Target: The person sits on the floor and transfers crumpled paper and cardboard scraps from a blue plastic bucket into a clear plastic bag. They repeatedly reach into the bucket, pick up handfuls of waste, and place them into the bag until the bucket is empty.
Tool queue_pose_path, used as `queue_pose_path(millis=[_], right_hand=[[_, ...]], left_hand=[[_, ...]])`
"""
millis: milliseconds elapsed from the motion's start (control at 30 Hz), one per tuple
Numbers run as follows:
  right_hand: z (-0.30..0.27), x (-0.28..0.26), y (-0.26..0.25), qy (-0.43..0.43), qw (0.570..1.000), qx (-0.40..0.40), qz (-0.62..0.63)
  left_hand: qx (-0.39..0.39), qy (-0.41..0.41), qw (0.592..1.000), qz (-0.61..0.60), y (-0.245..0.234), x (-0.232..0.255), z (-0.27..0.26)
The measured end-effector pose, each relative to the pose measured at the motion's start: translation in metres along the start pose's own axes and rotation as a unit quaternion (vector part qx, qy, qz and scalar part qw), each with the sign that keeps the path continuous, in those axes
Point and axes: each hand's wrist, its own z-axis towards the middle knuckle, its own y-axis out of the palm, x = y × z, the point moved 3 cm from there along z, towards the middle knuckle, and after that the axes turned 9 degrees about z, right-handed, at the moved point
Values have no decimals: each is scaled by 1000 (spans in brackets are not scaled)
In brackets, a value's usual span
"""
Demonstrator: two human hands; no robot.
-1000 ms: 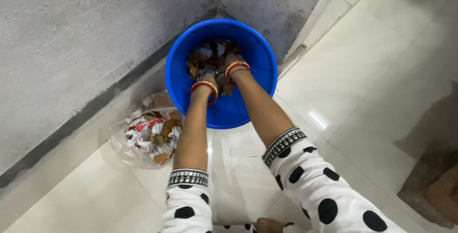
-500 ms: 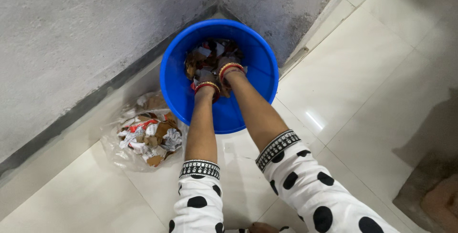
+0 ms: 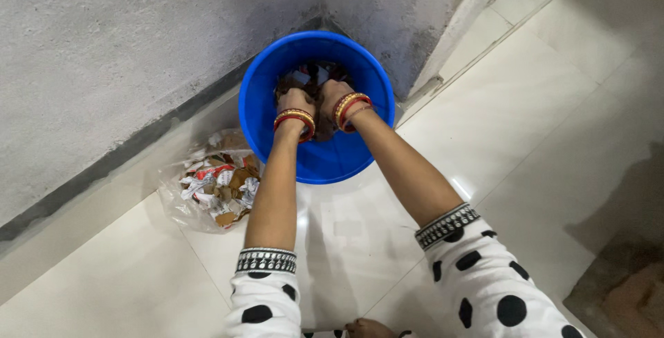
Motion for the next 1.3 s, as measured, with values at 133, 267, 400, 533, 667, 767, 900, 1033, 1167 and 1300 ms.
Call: queue_pose_path(millis=[133,267,400,533,667,767,900,1033,1167,1300], right_hand=[[-37,-14,-27,-87,995,47,26],[-76,-28,-43,-179,977,87,73],[-118,-50,-57,-163,976,104,105],[-161,-93,-76,-227,956,133,129],[-191,-141,-73,-286,933,142,166],[-202,-172,-52,-339,916,135,169],[-200,-199,2,-382,904,75,176],[-172,-206,76,-351,917,5,187],[-135,-192,137,-311,935,-39,166],[-116,-180,163,-356,917,-18,181]], left_hand=[[49,59,995,-55,-16,22,-18],[65,86,988,-112,-33,26,-38],[89,105,975,-173,-59,27,-64],[187,176,935,-245,-94,23,-115],[225,197,910,-287,-132,-6,-165],[214,189,898,-335,-153,-45,-193],[159,124,883,-424,-157,-110,-211],[164,75,879,-441,-133,-170,-215],[160,0,860,-484,-93,-223,-211],[191,-14,861,-471,-68,-259,-201]])
